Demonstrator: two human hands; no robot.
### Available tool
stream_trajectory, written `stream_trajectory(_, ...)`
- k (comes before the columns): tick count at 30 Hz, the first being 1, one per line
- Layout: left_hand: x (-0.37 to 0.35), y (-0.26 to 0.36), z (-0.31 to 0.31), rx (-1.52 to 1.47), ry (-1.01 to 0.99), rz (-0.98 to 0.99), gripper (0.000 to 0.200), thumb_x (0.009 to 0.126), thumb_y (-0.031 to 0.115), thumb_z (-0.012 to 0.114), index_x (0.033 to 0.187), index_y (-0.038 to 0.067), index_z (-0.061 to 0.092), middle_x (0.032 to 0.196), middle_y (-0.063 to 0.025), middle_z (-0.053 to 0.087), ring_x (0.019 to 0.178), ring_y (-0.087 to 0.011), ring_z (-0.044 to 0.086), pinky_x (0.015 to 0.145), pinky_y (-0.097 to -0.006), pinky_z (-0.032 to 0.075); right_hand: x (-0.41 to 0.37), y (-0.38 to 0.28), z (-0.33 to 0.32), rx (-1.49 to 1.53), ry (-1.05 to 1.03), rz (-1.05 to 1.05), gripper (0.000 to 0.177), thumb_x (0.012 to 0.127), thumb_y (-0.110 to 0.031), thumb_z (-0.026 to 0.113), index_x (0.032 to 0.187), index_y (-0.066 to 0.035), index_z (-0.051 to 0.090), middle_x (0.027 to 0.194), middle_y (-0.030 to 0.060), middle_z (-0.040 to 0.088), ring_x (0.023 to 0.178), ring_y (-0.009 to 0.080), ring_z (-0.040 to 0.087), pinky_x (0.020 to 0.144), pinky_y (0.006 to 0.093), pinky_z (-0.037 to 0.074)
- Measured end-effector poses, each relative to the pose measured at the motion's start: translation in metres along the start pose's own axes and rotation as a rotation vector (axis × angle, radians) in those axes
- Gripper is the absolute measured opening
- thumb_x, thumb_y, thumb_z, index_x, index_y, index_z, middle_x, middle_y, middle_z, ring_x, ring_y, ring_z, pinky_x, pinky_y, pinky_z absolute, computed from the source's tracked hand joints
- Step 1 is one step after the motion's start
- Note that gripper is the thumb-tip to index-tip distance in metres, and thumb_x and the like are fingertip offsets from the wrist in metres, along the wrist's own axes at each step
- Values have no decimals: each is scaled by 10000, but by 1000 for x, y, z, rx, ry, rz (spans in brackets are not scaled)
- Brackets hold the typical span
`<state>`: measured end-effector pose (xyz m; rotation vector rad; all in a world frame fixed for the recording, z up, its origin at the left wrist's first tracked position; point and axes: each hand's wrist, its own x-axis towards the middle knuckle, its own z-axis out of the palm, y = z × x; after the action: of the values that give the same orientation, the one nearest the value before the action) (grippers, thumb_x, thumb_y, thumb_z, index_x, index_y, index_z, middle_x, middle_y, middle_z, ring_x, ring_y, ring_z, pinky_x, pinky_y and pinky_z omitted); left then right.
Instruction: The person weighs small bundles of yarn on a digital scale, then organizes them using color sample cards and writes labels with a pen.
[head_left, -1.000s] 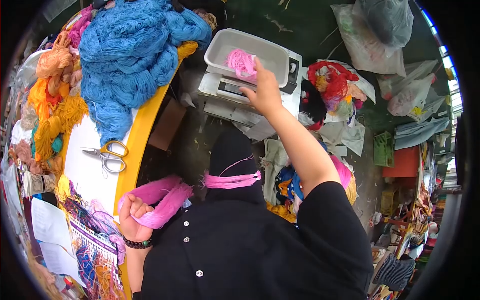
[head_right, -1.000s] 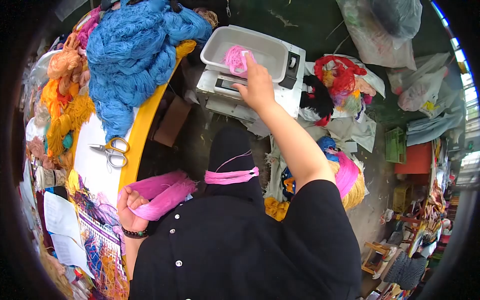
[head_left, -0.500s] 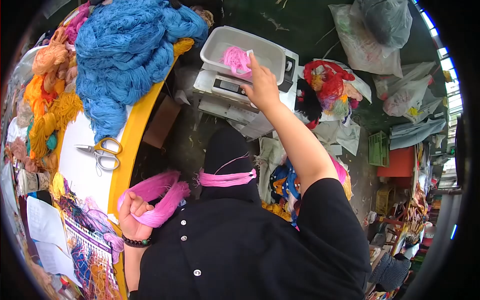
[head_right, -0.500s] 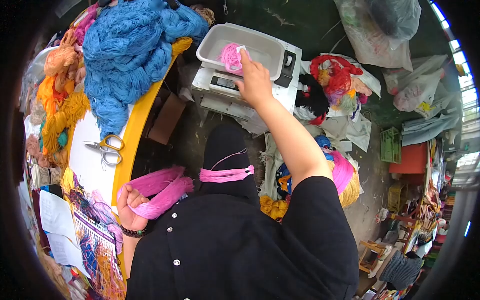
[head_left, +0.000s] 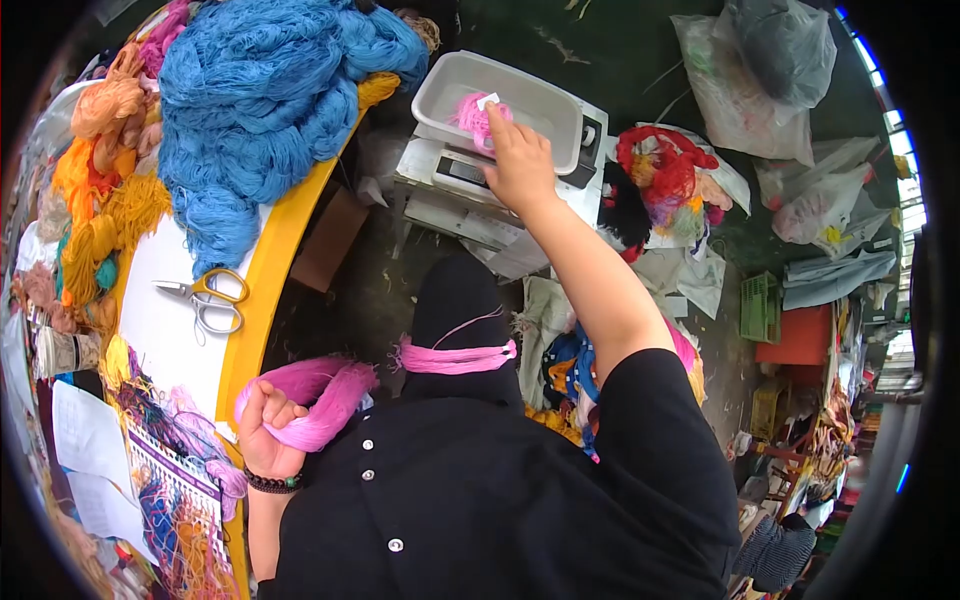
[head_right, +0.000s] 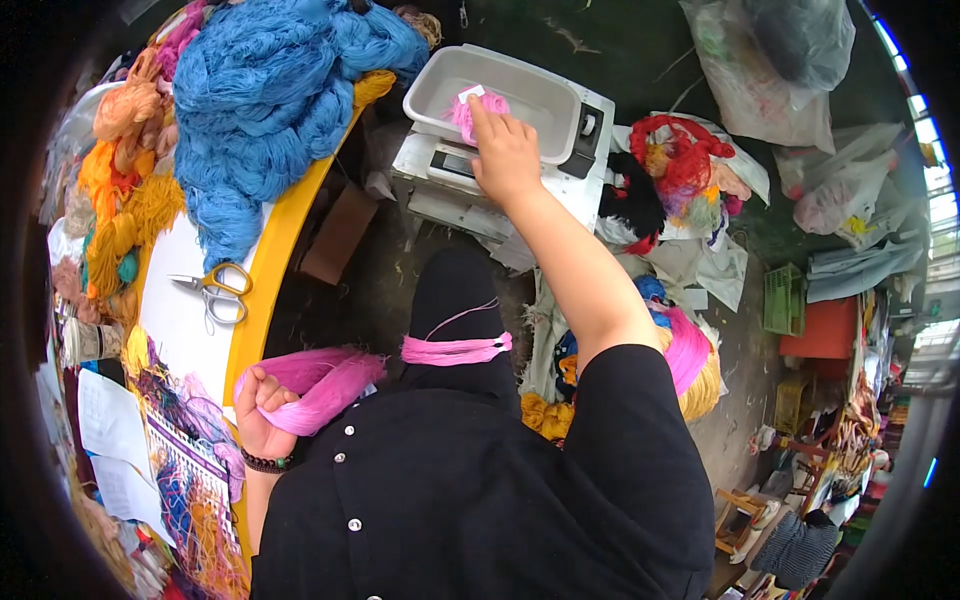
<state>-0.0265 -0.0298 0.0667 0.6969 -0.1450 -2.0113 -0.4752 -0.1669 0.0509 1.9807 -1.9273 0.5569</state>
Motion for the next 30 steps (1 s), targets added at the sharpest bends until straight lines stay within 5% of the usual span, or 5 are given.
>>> stream_trajectory(8,-1,-2,9,113,93,60,181,992,236,475,972,88,578,753,25,493,623,-95,477,747,-316,491,7,7,23,-202,92,-125,800,698,-149,724,1410,-131,360,996,70,612,957,268,575,881,403,411)
stream_trajectory(13,0,0,23,296,197,117,221,967,236,520,1079,58,589,1165,-85,617,935,-194,631,817,-347,511,9,-42,-8,467,39,40,679,748,-26,618,1382,-87,382,718,100,575,656,280,579,682,398,459)
stream_trajectory(18,1,-2,38,450,81,200,307,921,96,528,1189,-52,538,923,-133,675,818,-207,645,787,-320,513,-16,-171,-89,1584,-581,318,644,831,-24,607,1409,-66,324,833,1,570,694,69,537,596,212,435)
stream_trajectory(22,-2,-4,56,538,-49,243,370,916,64,498,1263,-64,482,894,-125,669,762,-148,610,746,-275,495,-41,-239,-108,1679,-714,242,680,872,-35,598,1433,-32,214,903,61,615,815,86,581,689,220,460)
stream_trajectory(30,-12,-17,59,536,-68,241,439,921,60,518,1337,-43,424,1131,-83,615,749,-101,580,711,-251,485,-52,-261,-120,1680,-814,325,736,840,-21,632,1432,43,201,815,72,635,668,105,602,595,247,482)
